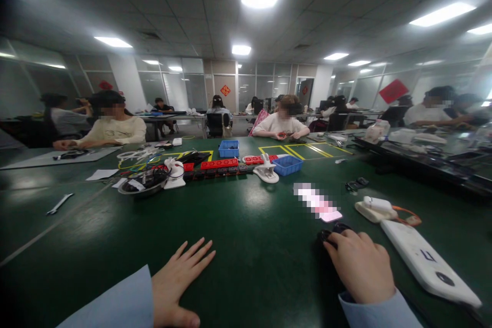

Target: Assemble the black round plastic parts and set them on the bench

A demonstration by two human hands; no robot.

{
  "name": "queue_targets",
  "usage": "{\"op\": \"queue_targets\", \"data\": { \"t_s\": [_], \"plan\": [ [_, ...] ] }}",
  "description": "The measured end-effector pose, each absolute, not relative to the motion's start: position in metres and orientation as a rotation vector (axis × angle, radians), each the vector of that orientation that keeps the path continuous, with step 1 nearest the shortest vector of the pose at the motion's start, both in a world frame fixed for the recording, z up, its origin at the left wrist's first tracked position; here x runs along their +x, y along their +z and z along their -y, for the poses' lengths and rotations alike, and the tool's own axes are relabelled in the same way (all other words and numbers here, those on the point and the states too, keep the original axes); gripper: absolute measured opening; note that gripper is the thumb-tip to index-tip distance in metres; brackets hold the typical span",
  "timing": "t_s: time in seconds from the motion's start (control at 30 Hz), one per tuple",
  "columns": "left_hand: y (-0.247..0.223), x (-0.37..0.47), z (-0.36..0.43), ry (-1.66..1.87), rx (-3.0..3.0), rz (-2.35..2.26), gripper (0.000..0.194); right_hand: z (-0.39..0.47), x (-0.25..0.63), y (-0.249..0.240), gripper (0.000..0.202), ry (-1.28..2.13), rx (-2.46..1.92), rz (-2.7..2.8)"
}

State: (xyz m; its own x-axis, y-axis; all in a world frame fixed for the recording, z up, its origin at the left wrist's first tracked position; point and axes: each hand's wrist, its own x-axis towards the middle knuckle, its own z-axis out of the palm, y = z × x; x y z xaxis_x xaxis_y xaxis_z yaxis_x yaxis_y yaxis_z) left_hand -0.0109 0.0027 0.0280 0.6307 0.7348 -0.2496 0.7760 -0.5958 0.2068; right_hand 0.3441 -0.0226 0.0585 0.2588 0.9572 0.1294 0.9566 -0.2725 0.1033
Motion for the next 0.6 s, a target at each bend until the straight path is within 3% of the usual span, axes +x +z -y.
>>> {"op": "queue_targets", "data": {
  "t_s": [0.6],
  "plan": [
    [0.025,-0.011,0.000,-0.138,2.581,-1.238,0.099,0.016,0.337,0.069,0.024,0.213,2.368,-1.860]
  ]
}}
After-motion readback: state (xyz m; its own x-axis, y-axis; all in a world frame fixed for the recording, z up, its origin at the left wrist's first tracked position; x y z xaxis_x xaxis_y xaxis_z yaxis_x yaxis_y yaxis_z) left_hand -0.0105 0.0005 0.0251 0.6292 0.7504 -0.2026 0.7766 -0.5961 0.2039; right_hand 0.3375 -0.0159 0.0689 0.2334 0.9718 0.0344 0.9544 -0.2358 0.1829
